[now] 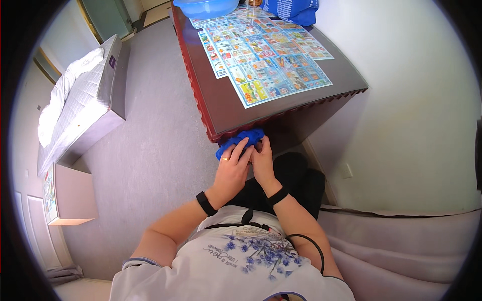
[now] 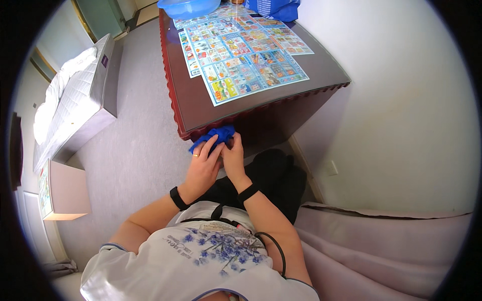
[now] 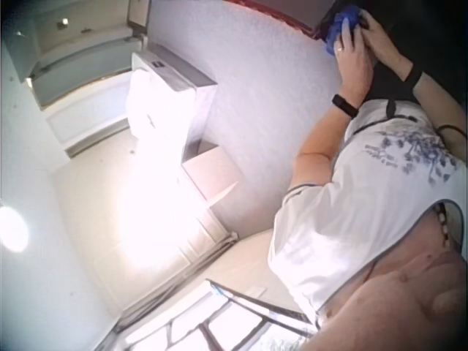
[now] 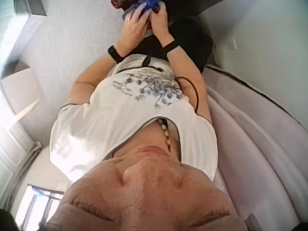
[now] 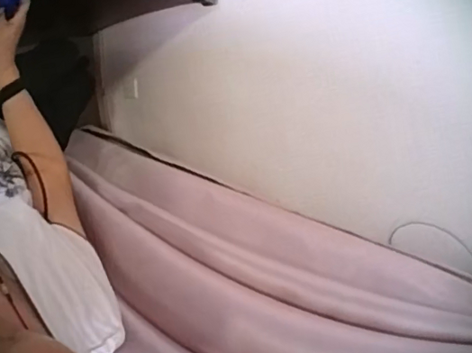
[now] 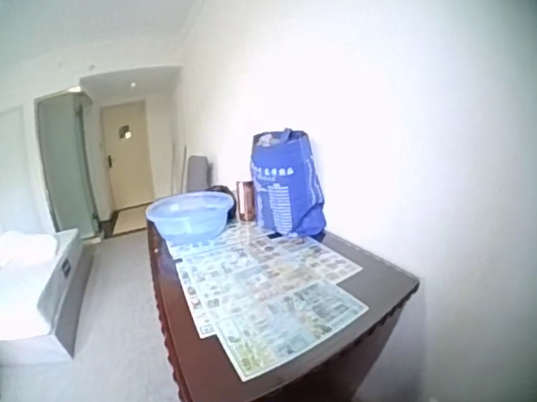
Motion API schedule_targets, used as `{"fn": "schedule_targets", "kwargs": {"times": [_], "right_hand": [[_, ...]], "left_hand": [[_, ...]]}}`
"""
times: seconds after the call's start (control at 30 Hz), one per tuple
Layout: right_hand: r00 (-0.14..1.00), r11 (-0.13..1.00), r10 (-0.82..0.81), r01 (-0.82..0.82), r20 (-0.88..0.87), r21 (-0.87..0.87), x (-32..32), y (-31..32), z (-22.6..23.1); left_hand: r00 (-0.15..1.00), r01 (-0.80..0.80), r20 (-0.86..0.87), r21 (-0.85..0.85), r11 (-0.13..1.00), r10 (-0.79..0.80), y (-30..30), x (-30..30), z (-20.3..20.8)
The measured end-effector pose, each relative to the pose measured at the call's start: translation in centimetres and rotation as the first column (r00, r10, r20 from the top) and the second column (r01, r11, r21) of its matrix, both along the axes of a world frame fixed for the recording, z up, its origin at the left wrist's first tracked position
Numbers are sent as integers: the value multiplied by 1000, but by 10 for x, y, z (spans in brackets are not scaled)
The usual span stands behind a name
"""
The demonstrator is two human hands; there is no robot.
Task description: The person is wiping down a table surface and wringing out a cleaning cloth.
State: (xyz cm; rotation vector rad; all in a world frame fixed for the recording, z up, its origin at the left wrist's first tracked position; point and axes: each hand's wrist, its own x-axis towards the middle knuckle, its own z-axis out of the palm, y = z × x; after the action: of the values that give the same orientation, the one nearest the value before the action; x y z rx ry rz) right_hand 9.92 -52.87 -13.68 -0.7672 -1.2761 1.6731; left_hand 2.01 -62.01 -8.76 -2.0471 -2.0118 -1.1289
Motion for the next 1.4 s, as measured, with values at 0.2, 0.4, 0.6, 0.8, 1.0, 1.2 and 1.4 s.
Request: {"fn": "schedule_targets", "kwargs": {"times": [0.2, 0.4, 0.6, 0.8, 1.0, 1.2, 1.4], "right_hand": [[991, 960, 103, -122, -87, -253, -1, -21, 21], [986, 992, 82, -95, -143, -85, -5, -37, 63], [976, 989, 115, -95, -183, 112, -14, -41, 82], [998, 989, 53, -49, -26, 137, -21, -27, 50], [989, 990, 144, -144, -23, -7, -6, -17, 26], [991, 985, -30, 7, 131, 174, 13, -13, 10], [946, 960, 112, -182, -303, -214, 27, -11, 47]], "left_hand": [[970, -73, 233, 14, 997, 68, -32, -9, -15], [918, -167, 384, 142, 976, 101, -34, -11, 6], [888, -257, 438, 213, 943, 143, -27, -22, 19], [685, -393, 697, 111, 913, 211, -14, -19, -11], [667, -266, 730, 46, 963, 150, -8, -15, -31], [667, -237, 730, 16, 971, 150, -5, 6, -21], [862, -142, 503, 120, 983, 63, -2, 18, 3]]}}
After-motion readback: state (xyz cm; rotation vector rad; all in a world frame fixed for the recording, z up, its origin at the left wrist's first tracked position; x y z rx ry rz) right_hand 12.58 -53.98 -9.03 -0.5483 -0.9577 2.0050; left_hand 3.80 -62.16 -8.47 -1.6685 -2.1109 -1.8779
